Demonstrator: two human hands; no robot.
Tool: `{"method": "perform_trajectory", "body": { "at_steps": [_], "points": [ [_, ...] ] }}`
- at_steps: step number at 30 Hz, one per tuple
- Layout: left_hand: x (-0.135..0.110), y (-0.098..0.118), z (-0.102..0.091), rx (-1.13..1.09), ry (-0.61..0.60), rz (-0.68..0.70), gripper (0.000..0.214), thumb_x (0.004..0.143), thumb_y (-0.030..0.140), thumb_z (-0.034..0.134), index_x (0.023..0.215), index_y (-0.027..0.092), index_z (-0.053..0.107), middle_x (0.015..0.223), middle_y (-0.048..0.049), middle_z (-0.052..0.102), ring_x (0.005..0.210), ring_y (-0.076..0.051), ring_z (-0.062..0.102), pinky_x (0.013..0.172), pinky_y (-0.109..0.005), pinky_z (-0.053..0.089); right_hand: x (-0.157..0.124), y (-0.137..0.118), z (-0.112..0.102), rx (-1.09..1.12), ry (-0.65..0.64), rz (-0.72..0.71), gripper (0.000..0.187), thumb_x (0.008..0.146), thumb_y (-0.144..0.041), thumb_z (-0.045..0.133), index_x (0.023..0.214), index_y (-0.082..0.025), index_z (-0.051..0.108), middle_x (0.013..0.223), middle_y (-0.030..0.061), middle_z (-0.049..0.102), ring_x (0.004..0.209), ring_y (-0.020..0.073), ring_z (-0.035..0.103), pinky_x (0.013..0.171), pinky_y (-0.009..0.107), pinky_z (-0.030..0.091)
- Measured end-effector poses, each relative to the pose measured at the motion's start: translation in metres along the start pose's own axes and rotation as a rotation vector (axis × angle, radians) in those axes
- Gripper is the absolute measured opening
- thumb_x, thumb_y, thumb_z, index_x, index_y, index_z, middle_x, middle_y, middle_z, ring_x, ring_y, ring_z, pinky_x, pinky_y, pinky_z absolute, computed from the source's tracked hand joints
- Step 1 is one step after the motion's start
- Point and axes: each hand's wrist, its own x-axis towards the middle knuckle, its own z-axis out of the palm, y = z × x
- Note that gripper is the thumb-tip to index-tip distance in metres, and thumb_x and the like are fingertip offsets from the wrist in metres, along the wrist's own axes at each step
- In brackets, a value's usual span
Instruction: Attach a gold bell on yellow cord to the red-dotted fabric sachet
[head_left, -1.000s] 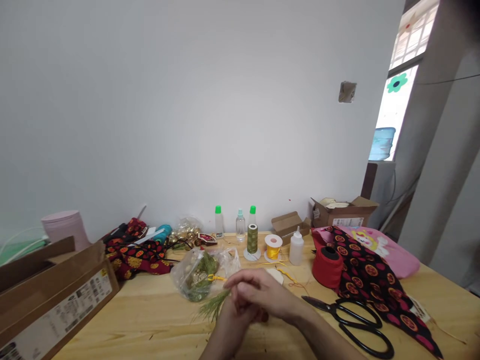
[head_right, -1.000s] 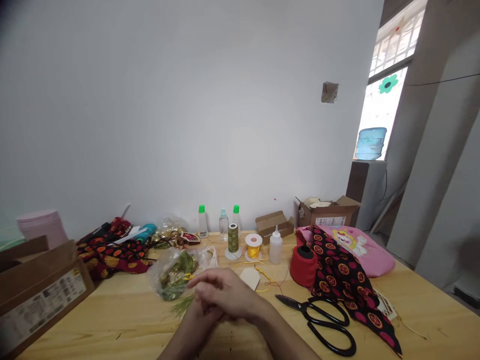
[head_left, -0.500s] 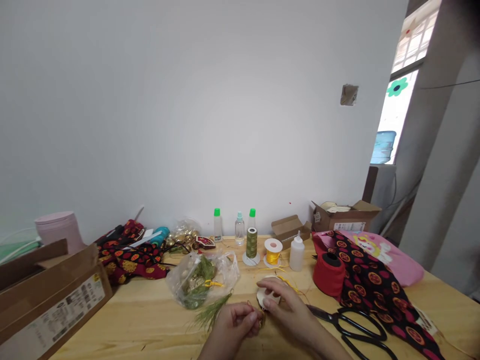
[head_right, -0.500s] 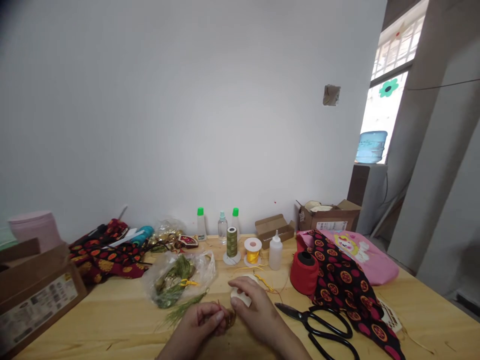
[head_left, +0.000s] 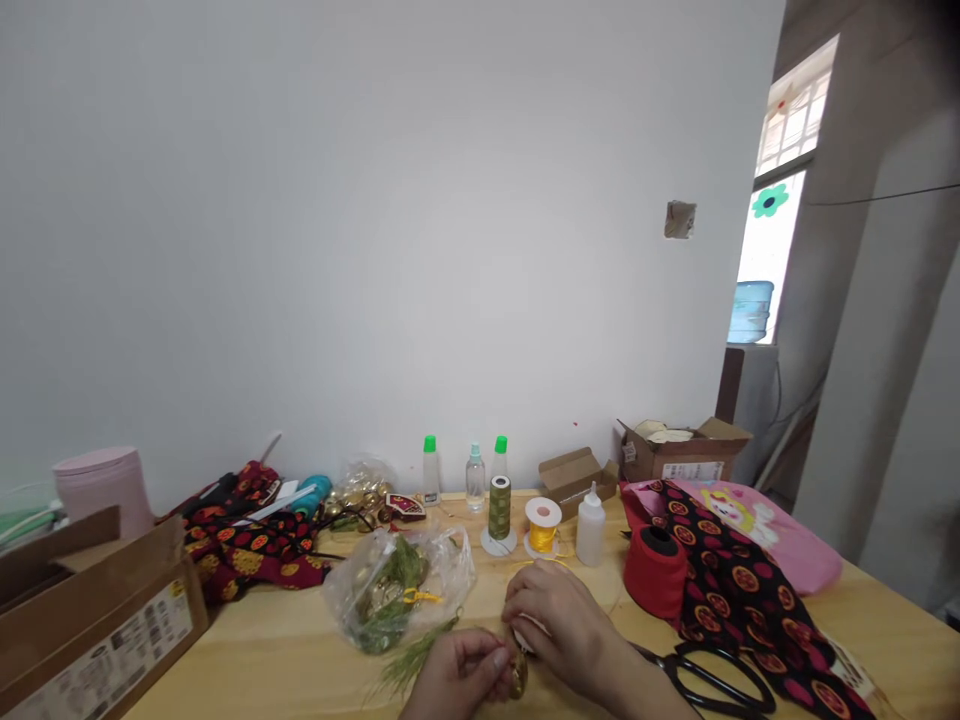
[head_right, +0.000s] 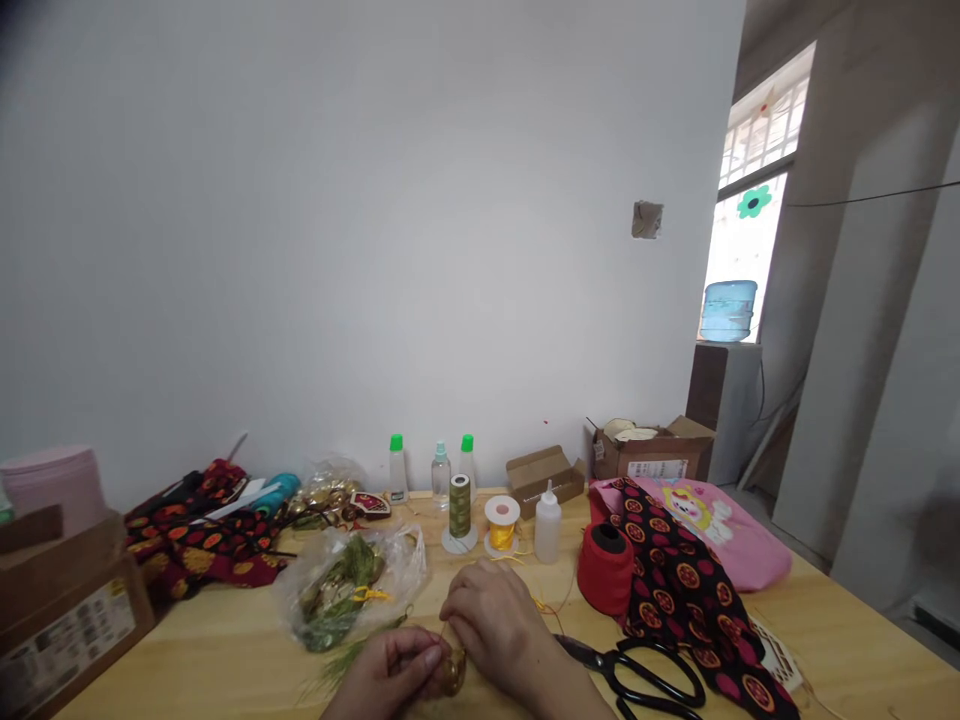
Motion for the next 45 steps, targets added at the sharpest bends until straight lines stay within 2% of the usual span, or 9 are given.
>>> {"method": "perform_trajectory", "body": {
  "at_steps": [9,12,17,20,23,28,32,40,45],
  "points": [
    [0.003,-0.003,0.002,0.062,-0.014,0.045,0.025,0.066,0.034,0.057,0.055,0.012,0.063,0.052,-0.0006,0.059,0.053,-0.012,0.050,0.054,-0.021,0.037,0.011,-0.022,0.000,-0.222,0.069,-0.198,0.007,0.076,-0.025,0.055,0.072,-0.022,0.060,0.075,-0.0004,0.062,0.070,0.0141,0.047,0.060,0.027,0.030],
    [0.005,-0.001,0.003,0.132,0.074,0.090,0.017,0.063,0.027,0.059,0.053,0.013,0.062,0.053,-0.0006,0.061,0.055,-0.014,0.051,0.055,-0.023,0.038,0.016,-0.026,0.005,-0.078,0.085,-0.234,0.005,0.074,-0.023,0.057,0.076,-0.023,0.062,0.079,-0.0009,0.063,0.073,0.0142,0.049,0.064,0.027,0.032],
    [0.002,0.008,0.004,0.101,0.022,0.065,0.028,0.068,0.038,0.054,0.058,0.012,0.061,0.054,-0.0026,0.059,0.055,-0.014,0.051,0.057,-0.024,0.040,0.014,-0.006,0.007,0.410,0.330,0.192,0.015,0.076,-0.021,0.051,0.083,-0.017,0.063,0.079,0.0035,0.062,0.069,0.0131,0.052,0.062,0.023,0.038],
    [-0.002,0.013,0.004,0.160,0.018,0.060,0.032,0.069,0.041,0.053,0.057,0.012,0.060,0.055,-0.0021,0.057,0.056,-0.013,0.050,0.058,-0.023,0.039,0.008,0.001,0.017,0.465,0.212,0.339,0.020,0.076,-0.023,0.049,0.070,-0.015,0.067,0.062,0.0023,0.059,0.059,0.0125,0.050,0.053,0.021,0.036],
    [-0.002,0.012,0.004,0.173,0.007,0.084,0.034,0.070,0.041,0.052,0.054,0.012,0.059,0.053,-0.0001,0.055,0.056,-0.012,0.048,0.057,-0.021,0.037,0.005,-0.007,0.028,0.467,0.149,0.345,0.013,0.068,-0.022,0.056,0.066,-0.017,0.068,0.061,0.0008,0.058,0.059,0.0118,0.049,0.053,0.020,0.035],
    [0.004,0.001,0.001,0.058,-0.019,0.053,0.037,0.065,0.045,0.058,0.051,0.011,0.059,0.049,0.0013,0.052,0.051,-0.010,0.043,0.053,-0.020,0.032,0.007,-0.016,0.036,0.588,0.252,0.445,0.012,0.063,-0.014,0.054,0.056,-0.014,0.064,0.056,-0.0008,0.052,0.051,0.0090,0.043,0.047,0.018,0.030],
    [0.005,0.000,-0.002,0.008,-0.005,0.007,0.039,0.067,0.047,0.055,0.059,0.009,0.063,0.050,0.0006,0.054,0.047,-0.008,0.039,0.049,-0.019,0.028,-0.004,-0.008,0.036,0.834,0.318,0.494,0.017,0.066,-0.025,0.054,0.057,-0.012,0.059,0.054,-0.0012,0.048,0.048,0.0088,0.040,0.046,0.019,0.031],
    [0.001,0.004,-0.002,0.017,0.056,-0.027,0.028,0.055,0.038,0.067,0.058,0.010,0.064,0.054,-0.0002,0.060,0.053,-0.010,0.048,0.056,-0.022,0.036,-0.044,-0.018,0.034,0.788,0.341,0.300,0.014,0.069,-0.022,0.056,0.057,-0.015,0.060,0.063,0.0025,0.055,0.064,0.0143,0.050,0.060,0.023,0.038],
    [0.001,0.000,-0.005,0.148,0.098,-0.011,0.017,0.056,0.027,0.067,0.060,0.011,0.064,0.058,-0.0028,0.064,0.053,-0.012,0.053,0.055,-0.023,0.040,-0.038,-0.016,0.031,0.744,0.289,0.284,0.021,0.076,-0.023,0.048,0.063,-0.015,0.062,0.069,0.0046,0.059,0.070,0.0158,0.053,0.066,0.025,0.040]
  ]
}}
